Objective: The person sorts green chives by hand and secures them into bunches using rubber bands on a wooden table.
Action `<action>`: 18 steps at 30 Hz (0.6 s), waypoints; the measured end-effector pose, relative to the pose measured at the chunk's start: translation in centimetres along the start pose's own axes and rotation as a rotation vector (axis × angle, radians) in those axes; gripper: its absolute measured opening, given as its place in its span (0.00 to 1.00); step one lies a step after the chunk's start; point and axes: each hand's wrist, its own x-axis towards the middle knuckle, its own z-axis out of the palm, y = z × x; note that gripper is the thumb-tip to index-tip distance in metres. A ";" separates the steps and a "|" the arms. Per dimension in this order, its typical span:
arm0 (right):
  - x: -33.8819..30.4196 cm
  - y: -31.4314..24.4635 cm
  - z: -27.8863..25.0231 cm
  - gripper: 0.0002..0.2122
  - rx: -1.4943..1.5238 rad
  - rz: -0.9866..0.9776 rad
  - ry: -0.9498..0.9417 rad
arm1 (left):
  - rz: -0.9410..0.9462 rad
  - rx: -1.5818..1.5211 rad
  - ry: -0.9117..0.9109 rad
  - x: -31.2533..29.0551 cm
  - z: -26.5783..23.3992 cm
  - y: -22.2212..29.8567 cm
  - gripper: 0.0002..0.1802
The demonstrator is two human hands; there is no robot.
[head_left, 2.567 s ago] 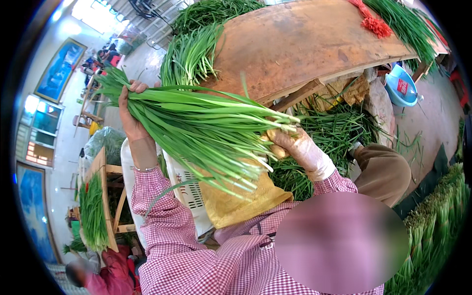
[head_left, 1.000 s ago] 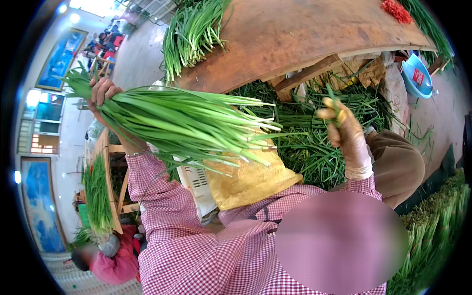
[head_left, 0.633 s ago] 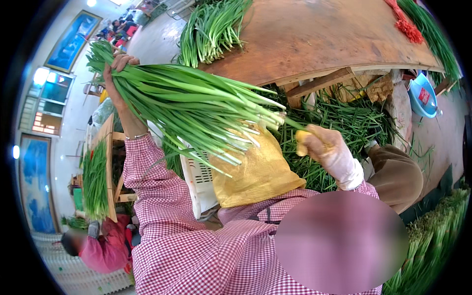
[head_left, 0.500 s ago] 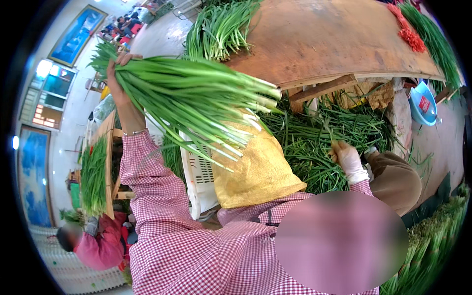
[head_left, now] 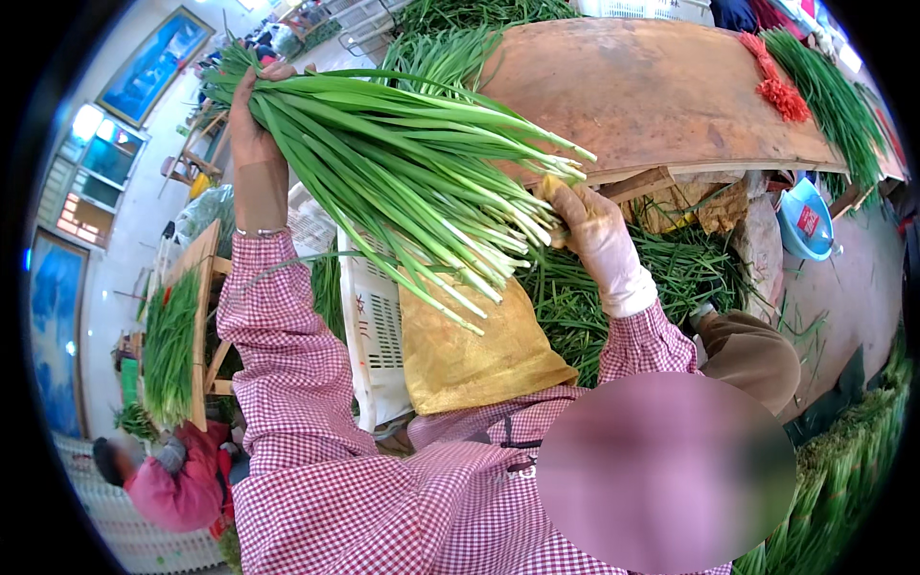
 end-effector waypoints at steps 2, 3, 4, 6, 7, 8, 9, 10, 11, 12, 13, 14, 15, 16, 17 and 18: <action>-1.6 -1.6 -1.4 0.11 0.350 0.453 -0.067 | 0.054 0.004 0.025 -0.2 -0.4 0.6 0.10; -2.9 -0.4 -2.5 0.10 0.295 0.600 -0.028 | 0.076 -0.005 0.022 0.4 -0.6 0.7 0.10; -4.7 2.3 -2.8 0.10 0.050 0.642 -0.139 | -0.013 -0.095 -0.109 -0.3 -0.2 3.4 0.09; -8.6 9.3 -4.4 0.10 -0.527 0.720 -0.381 | 0.031 -0.065 -0.060 -0.4 -1.1 4.6 0.09; -10.8 11.5 -4.9 0.14 -0.728 0.737 -0.462 | 0.055 -0.044 -0.039 -0.4 -0.8 5.0 0.09; -10.8 10.1 -4.7 0.16 -0.624 0.677 -0.376 | 0.103 -0.003 -0.008 -1.1 0.0 4.6 0.10; -10.4 8.1 -5.5 0.18 -0.558 0.639 -0.267 | 0.122 -0.003 0.002 -0.4 -1.0 2.9 0.10; -9.1 7.0 -5.8 0.20 -0.282 0.577 -0.150 | 0.137 0.016 0.018 0.3 -1.0 1.9 0.10; -7.2 5.7 -5.8 0.23 0.001 0.500 -0.034 | 0.096 -0.023 -0.019 0.8 -0.8 1.2 0.10; -5.0 2.0 -5.4 0.24 0.177 0.476 -0.056 | 0.061 -0.045 -0.042 0.6 -0.7 1.2 0.10; -2.9 -1.1 -4.6 0.25 0.358 0.443 -0.087 | 0.048 -0.057 -0.046 0.0 0.2 1.3 0.10; -1.6 -1.7 -3.9 0.24 0.470 0.400 -0.140 | 0.032 -0.084 -0.063 0.0 1.4 0.4 0.09; -0.7 -2.2 -3.3 0.24 0.580 0.359 -0.197 | 0.015 -0.114 -0.076 0.0 2.0 -0.1 0.09; -0.2 -3.3 -2.9 0.24 0.723 0.356 -0.211 | 0.030 -0.075 -0.066 0.3 1.9 -0.3 0.09; 0.3 -3.8 -2.3 0.21 0.754 0.351 -0.209 | 0.015 -0.096 -0.077 0.3 2.3 -0.5 0.09; 0.5 -3.7 -1.8 0.20 0.788 0.342 -0.202 | 0.000 -0.118 -0.088 0.2 2.8 -1.0 0.09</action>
